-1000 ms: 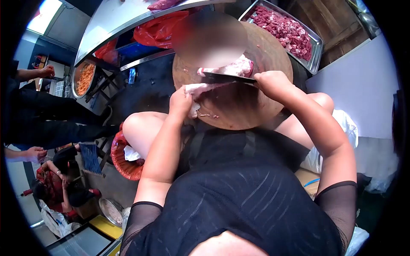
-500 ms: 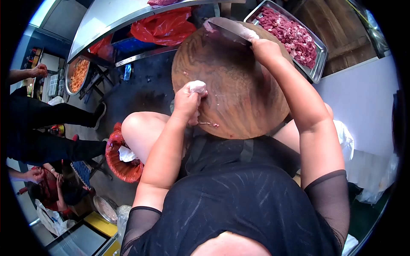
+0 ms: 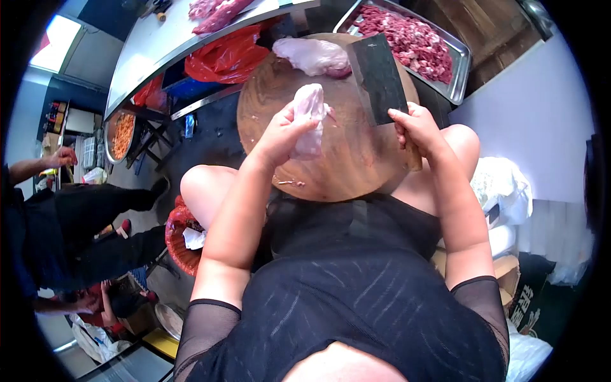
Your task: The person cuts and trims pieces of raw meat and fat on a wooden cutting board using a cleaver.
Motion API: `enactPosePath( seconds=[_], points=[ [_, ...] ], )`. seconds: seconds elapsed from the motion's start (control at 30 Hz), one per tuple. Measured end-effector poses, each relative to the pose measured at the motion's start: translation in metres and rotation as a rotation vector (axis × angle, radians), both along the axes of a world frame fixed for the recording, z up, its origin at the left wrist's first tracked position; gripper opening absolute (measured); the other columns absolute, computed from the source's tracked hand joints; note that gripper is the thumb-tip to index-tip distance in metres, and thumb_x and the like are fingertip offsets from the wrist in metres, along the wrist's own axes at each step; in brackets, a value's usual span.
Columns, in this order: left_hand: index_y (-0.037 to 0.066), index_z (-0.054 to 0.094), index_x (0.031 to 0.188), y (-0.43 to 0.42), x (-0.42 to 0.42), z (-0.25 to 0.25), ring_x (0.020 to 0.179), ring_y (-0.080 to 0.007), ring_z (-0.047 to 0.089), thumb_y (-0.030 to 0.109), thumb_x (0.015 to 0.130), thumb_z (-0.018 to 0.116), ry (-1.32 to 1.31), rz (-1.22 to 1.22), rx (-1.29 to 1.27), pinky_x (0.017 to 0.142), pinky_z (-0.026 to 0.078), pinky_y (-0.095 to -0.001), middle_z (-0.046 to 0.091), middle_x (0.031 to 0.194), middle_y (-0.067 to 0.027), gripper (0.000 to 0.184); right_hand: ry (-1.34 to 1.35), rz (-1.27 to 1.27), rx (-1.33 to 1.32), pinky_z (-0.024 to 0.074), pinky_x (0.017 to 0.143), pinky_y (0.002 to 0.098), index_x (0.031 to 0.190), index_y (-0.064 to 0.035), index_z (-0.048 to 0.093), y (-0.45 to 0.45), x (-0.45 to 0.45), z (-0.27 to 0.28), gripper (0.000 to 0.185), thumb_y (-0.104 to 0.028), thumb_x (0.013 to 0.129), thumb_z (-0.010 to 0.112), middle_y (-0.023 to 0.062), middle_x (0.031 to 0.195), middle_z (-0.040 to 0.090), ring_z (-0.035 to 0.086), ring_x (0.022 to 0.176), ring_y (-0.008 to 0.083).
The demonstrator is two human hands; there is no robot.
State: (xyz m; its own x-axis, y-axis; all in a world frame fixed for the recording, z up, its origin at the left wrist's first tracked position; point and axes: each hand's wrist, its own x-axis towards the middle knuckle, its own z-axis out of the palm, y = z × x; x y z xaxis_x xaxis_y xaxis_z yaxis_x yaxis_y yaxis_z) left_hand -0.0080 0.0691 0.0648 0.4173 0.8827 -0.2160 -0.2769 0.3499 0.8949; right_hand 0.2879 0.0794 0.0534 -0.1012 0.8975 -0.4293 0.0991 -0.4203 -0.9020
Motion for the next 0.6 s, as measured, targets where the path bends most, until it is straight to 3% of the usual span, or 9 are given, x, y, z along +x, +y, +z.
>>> enactPosePath(
  seconds=[0.13,0.33,0.4,0.6],
  points=[
    [0.007,0.054,0.126,0.038,0.001,-0.080,0.096,-0.0192,0.063,0.006,0.088,0.059,0.217,0.037,-0.208,0.079,0.055,-0.0360,0.062,0.114,-0.0071,0.039,0.217,-0.040,-0.070,0.0440,0.041,0.0278,0.082,-0.0094,0.050,-0.007,0.019,-0.028,0.019,-0.019,0.089,0.064,0.0009,0.058,0.050,0.050,0.043,0.0117],
    [0.006,0.055,0.126,0.034,0.003,-0.084,0.096,-0.0172,0.063,0.008,0.087,0.061,0.319,0.107,-0.260,0.082,0.054,-0.0345,0.063,0.114,-0.0061,0.040,0.289,0.129,-0.107,0.0454,0.040,0.0302,0.083,-0.0065,0.049,-0.014,0.019,-0.034,0.014,-0.013,0.088,0.061,0.0023,0.061,0.051,0.051,0.044,0.0129],
    [0.006,0.055,0.125,0.029,-0.001,-0.079,0.094,-0.0172,0.064,0.008,0.087,0.061,0.306,0.113,-0.251,0.081,0.054,-0.0341,0.064,0.113,-0.0064,0.039,0.124,0.285,-0.184,0.0444,0.040,0.0313,0.083,-0.0051,0.048,-0.011,0.015,-0.038,0.014,-0.011,0.088,0.059,0.0027,0.060,0.050,0.051,0.044,0.0134],
    [-0.001,0.059,0.118,0.012,-0.038,-0.029,0.088,-0.0202,0.067,0.018,0.088,0.069,0.330,0.051,-0.407,0.080,0.055,-0.0335,0.066,0.109,-0.0119,0.037,0.053,0.179,-0.242,0.0435,0.041,0.0328,0.082,-0.0047,0.048,-0.005,0.011,-0.025,0.013,-0.011,0.088,0.058,0.0022,0.062,0.050,0.049,0.044,0.0130]
  ],
)
